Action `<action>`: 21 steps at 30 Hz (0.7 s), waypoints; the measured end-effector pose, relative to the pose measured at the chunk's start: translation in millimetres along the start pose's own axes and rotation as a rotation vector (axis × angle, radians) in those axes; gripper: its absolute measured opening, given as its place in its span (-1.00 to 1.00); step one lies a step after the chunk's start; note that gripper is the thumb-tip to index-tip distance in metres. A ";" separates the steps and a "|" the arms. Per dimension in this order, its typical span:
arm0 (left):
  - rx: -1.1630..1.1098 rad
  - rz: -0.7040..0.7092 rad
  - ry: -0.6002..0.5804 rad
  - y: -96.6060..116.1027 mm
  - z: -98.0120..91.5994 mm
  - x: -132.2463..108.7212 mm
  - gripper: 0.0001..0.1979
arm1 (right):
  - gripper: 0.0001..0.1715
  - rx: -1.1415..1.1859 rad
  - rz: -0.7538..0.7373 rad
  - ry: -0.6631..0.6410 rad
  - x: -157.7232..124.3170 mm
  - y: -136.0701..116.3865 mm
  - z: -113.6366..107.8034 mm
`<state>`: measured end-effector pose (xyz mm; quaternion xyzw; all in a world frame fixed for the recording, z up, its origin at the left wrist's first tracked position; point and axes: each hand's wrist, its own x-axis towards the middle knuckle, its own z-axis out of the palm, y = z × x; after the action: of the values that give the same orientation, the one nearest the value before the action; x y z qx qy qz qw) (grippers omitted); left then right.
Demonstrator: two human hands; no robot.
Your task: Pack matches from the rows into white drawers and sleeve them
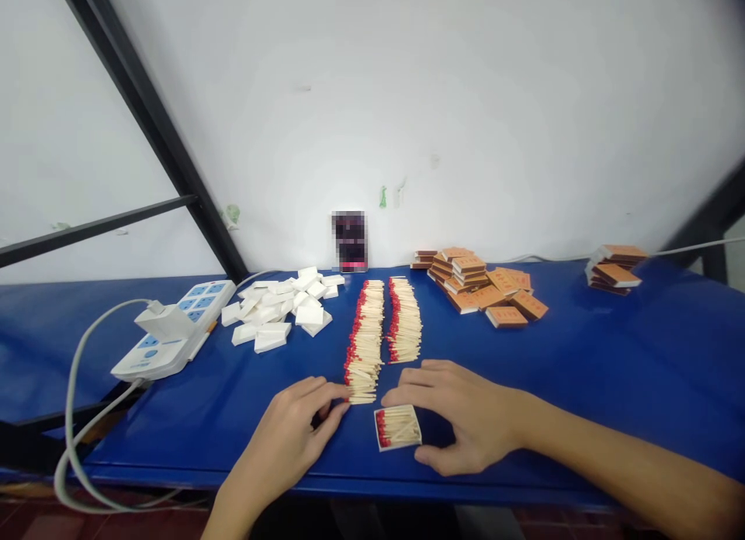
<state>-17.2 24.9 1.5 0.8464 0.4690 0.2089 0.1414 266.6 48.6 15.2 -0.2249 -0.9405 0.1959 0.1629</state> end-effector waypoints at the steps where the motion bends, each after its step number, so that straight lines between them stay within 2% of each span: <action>1: -0.001 0.004 0.003 0.0 -0.2 -0.2 -0.80 | -0.36 0.010 0.007 -0.004 0.0 -0.5 0.0; 8: 0.012 0.019 -0.025 2.7 -3.0 1.2 -0.81 | -0.44 0.028 0.026 0.007 -3.4 0.3 0.9; 14: 0.045 0.034 -0.004 1.6 -1.9 -0.2 -0.83 | -0.25 -0.029 0.037 -0.029 -5.0 0.2 3.6; 21: 0.058 0.047 -0.020 1.6 -2.2 0.2 -0.81 | -0.13 -0.045 0.039 -0.034 -2.7 -4.8 4.8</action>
<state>-17.0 24.3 4.2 0.8631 0.4534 0.1898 0.1164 265.2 41.9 12.6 -0.2436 -0.9427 0.1815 0.1381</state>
